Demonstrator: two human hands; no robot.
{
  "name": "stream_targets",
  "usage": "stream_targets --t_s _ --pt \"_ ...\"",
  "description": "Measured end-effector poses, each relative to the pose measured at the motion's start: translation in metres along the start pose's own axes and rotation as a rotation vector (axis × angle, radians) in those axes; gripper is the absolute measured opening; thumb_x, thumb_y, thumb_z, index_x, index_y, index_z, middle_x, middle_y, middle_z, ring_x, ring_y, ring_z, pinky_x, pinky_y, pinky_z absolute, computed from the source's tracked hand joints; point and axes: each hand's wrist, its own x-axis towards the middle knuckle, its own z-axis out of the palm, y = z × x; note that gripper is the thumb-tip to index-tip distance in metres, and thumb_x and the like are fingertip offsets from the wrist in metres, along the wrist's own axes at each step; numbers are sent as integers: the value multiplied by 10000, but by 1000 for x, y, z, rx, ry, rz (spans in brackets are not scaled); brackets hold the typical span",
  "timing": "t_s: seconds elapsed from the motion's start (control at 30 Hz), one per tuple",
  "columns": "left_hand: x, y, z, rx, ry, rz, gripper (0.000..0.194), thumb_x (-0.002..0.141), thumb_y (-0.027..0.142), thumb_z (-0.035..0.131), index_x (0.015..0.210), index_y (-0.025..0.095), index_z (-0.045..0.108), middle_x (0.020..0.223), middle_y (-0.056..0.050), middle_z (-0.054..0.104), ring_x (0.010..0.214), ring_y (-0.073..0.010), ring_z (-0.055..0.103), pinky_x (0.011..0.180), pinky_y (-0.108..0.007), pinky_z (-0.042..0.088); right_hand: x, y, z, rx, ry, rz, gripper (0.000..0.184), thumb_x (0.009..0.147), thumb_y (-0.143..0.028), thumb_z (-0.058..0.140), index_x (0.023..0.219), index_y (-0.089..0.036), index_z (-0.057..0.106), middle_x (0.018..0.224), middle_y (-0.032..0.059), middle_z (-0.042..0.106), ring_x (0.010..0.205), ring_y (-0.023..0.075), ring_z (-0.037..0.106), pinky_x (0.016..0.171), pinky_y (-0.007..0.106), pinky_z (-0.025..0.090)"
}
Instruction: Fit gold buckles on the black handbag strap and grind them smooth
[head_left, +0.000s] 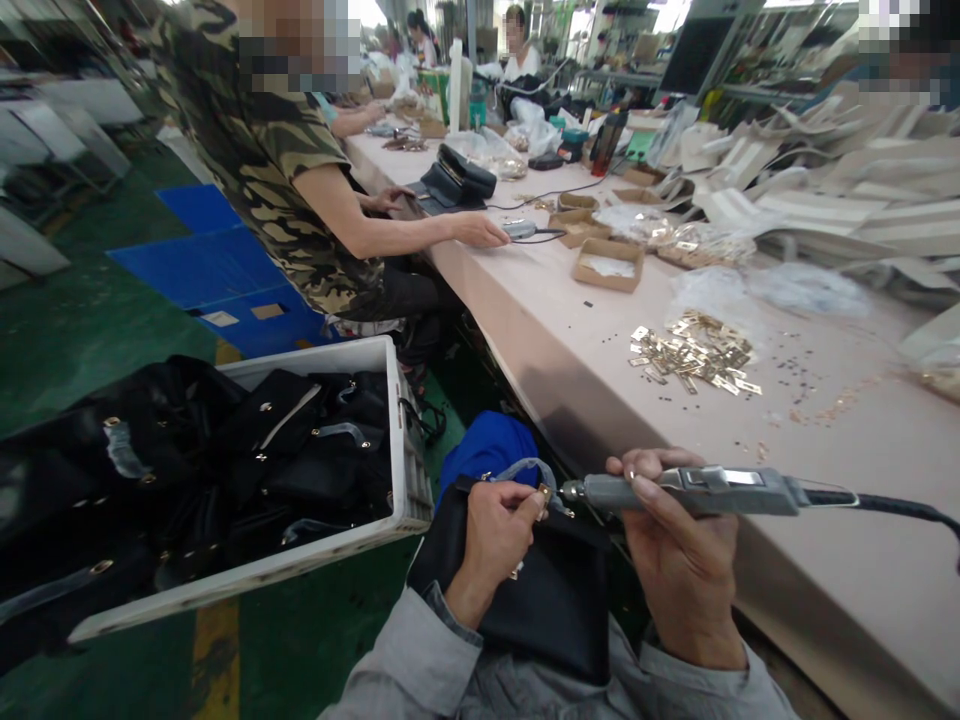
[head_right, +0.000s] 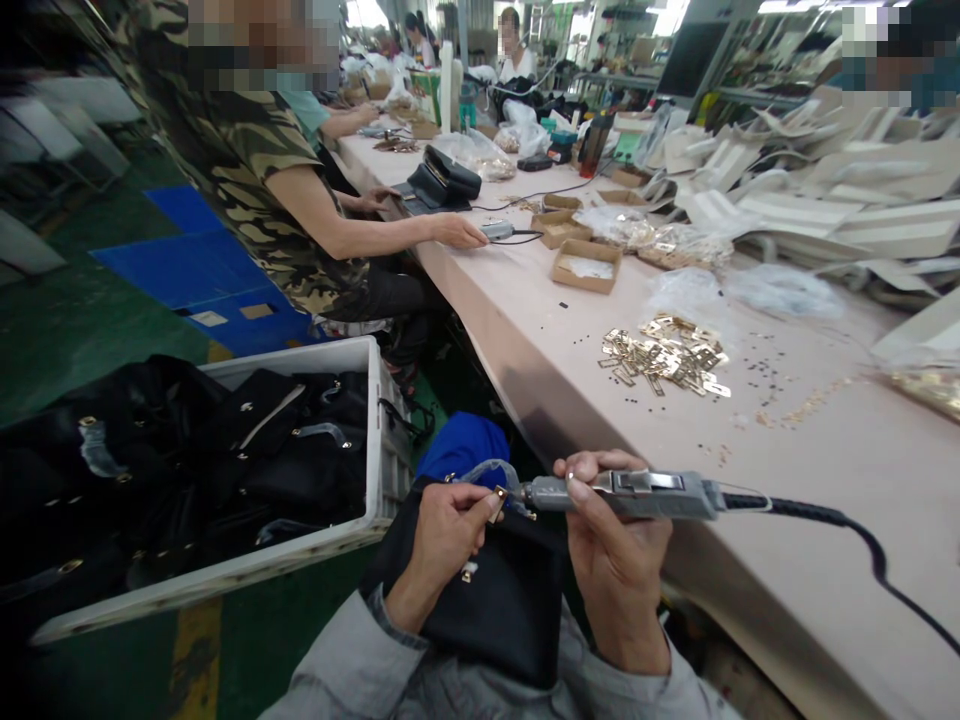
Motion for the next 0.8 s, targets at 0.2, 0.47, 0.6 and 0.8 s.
stream_targets --t_s 0.2,0.47,0.6,0.8 --pt "-1 3 -1 17 -2 2 237 815 274 656 654 134 760 395 34 522 369 -101 449 429 -217 331 1 4 -3 4 -5 9 308 731 -162 837 978 -228 663 903 -2 573 905 182 606 975 446 522" --pt "-2 4 -2 27 -1 7 243 820 279 659 654 132 760 406 28 533 379 -103 458 440 -220 340 1 5 -2 -28 -27 0 276 747 -171 833 957 -222 661 910 -2 570 909 183 611 971 445 522" --pt "-2 1 -1 38 -2 7 247 824 288 664 664 131 768 414 23 542 381 -105 460 436 -223 334 0 5 -2 -31 -40 0 296 745 -158 836 976 -228 664 912 0 581 909 186 614 982 459 516" --pt "-1 0 -1 23 -2 19 251 826 281 650 660 138 771 404 26 534 372 -106 449 443 -228 341 -1 5 -2 -38 -59 -23 292 747 -139 830 974 -225 667 892 3 593 896 186 613 971 450 516"
